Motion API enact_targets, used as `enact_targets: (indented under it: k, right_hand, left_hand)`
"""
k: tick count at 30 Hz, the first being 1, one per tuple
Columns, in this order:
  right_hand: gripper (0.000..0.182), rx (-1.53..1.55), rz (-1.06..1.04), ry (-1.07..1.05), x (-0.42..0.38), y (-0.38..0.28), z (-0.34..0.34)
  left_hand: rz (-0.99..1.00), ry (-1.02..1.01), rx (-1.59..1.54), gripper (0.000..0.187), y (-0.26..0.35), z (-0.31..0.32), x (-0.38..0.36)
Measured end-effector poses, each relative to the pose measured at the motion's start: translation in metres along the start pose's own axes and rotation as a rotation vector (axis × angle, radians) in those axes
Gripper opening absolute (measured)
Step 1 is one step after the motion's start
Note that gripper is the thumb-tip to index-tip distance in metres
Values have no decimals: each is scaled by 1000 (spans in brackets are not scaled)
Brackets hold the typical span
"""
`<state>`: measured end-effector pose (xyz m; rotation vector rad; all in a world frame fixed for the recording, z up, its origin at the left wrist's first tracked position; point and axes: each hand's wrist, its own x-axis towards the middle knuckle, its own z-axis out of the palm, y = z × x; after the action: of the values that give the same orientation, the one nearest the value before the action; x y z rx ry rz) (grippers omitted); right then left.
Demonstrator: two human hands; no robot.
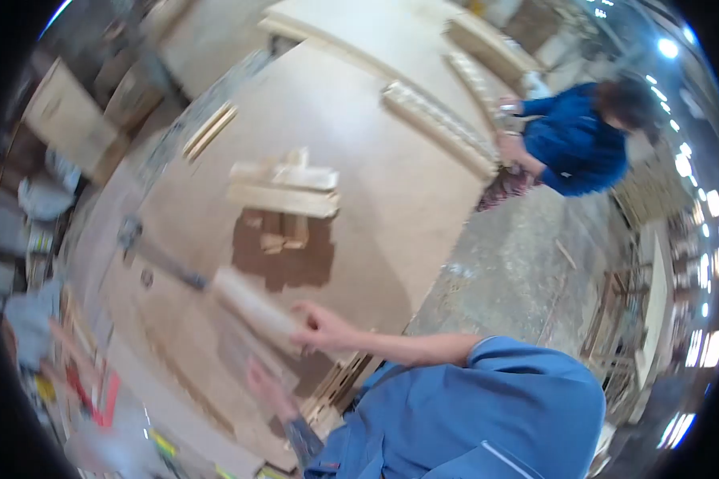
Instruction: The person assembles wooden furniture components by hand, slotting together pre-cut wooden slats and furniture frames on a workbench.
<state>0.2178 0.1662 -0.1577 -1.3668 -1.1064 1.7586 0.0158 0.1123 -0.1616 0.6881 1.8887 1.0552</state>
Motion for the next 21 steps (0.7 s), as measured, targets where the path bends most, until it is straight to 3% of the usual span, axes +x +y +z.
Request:
enact_targets:
  k: [1, 3, 4, 7, 9, 11, 12, 14, 16, 18, 20, 21]
  right_hand:
    - [67, -218, -11, 13, -4, 13, 8]
    - [66, -250, -92, 68, -5, 57, 32]
    - [63, -135, 41, -19, -9, 61, 39]
    - [63, -353, -81, 47, -3, 83, 52]
    - [67, -881, -83, 256, 4, 83, 60]
    - [70, -855, -48, 225, 5, 55, 67]
    - [72, -828, -2, 197, 6, 43, 71]
    - [70, -827, -103, 295, 17, 50, 89]
    - [70, -1020, -91, 269, 32, 60, 110]
    - [68, -962, -94, 300, 45, 80, 132]
    - [65, -901, -83, 333, 47, 82, 137]
    - [59, -779, -82, 288, 42, 78, 133]
  left_hand:
    - [106, 9, 67, 52, -44, -32, -1]
    - [-33, 93, 66, 55, -75, -63, -18]
    - [-78, 191, 15, 56, -89, -72, -23]
    - [28, 142, 123, 56, -118, -100, -16]
    - [35, 58, 213, 57, -133, -113, 11]
    - [47, -23, 301, 59, -126, -120, 18]
    - [110, 45, 409, 62, -101, -111, 13]
    - [177, 117, 509, 66, -69, -95, 10]
    - [44, -15, 769, 74, -51, -91, 17]
    - [81, 37, 704, 65, -68, -76, 40]
    - [18, -95, 602, 75, -53, -62, 32]
    - [64, 34, 592, 74, -61, -60, 33]
